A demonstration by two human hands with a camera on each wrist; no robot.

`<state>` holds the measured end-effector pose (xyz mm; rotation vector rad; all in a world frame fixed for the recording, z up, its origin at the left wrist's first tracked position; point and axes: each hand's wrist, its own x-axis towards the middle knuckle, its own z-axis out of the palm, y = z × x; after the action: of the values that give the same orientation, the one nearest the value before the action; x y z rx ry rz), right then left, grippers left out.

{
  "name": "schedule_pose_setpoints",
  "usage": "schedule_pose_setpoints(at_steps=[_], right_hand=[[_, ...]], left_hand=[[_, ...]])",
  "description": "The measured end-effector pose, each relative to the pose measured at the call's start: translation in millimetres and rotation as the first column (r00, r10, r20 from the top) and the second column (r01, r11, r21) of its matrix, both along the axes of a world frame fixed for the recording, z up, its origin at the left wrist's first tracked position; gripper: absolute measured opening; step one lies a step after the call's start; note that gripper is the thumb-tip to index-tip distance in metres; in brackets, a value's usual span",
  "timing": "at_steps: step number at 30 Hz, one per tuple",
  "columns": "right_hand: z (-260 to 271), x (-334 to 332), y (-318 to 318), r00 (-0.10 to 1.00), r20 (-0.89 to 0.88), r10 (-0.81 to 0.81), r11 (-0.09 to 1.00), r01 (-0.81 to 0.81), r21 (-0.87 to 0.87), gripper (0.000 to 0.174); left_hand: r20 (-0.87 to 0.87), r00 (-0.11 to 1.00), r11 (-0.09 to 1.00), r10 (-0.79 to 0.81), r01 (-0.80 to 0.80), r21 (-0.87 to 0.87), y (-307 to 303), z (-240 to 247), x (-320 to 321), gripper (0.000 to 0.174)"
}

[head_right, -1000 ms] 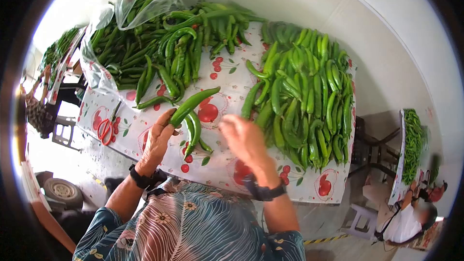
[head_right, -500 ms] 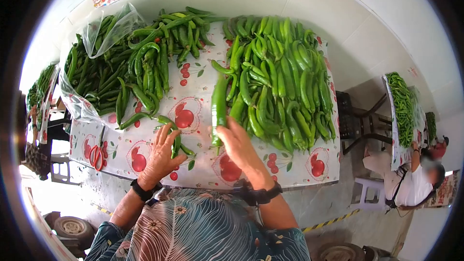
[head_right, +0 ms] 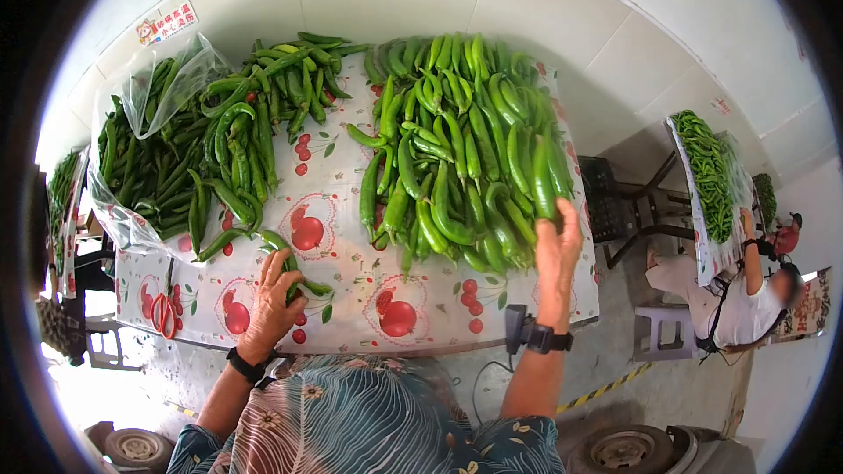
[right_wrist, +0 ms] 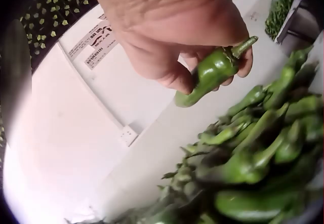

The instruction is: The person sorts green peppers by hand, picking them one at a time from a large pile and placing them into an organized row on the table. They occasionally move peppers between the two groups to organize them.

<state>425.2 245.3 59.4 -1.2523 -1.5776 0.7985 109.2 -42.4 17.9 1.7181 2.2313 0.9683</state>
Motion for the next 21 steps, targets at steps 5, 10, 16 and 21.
schedule_pose_setpoints(at_steps=[5,10,16,21], right_hand=[[-24,48,34,0.969,0.228,-0.096,0.995,0.096,0.013,0.036],[-31,63,53,0.901,0.426,-0.084,0.991,0.032,0.128,0.037],[-45,68,84,0.83,0.558,0.012,0.986,-0.104,0.133,0.036],[-48,68,78,0.809,0.577,-0.11,0.975,-0.025,0.22,0.032]], left_hand=[[-0.01,1.0,1.0,-0.002,0.002,-0.015,-3,-4,-5,0.035],[0.028,0.996,0.995,0.09,-0.089,-0.044,-11,-13,-7,0.05],[-0.014,0.989,0.977,0.147,-0.147,-0.155,-10,3,0,0.06],[-0.088,0.992,0.978,0.096,-0.11,-0.175,-2,8,-1,0.062]])
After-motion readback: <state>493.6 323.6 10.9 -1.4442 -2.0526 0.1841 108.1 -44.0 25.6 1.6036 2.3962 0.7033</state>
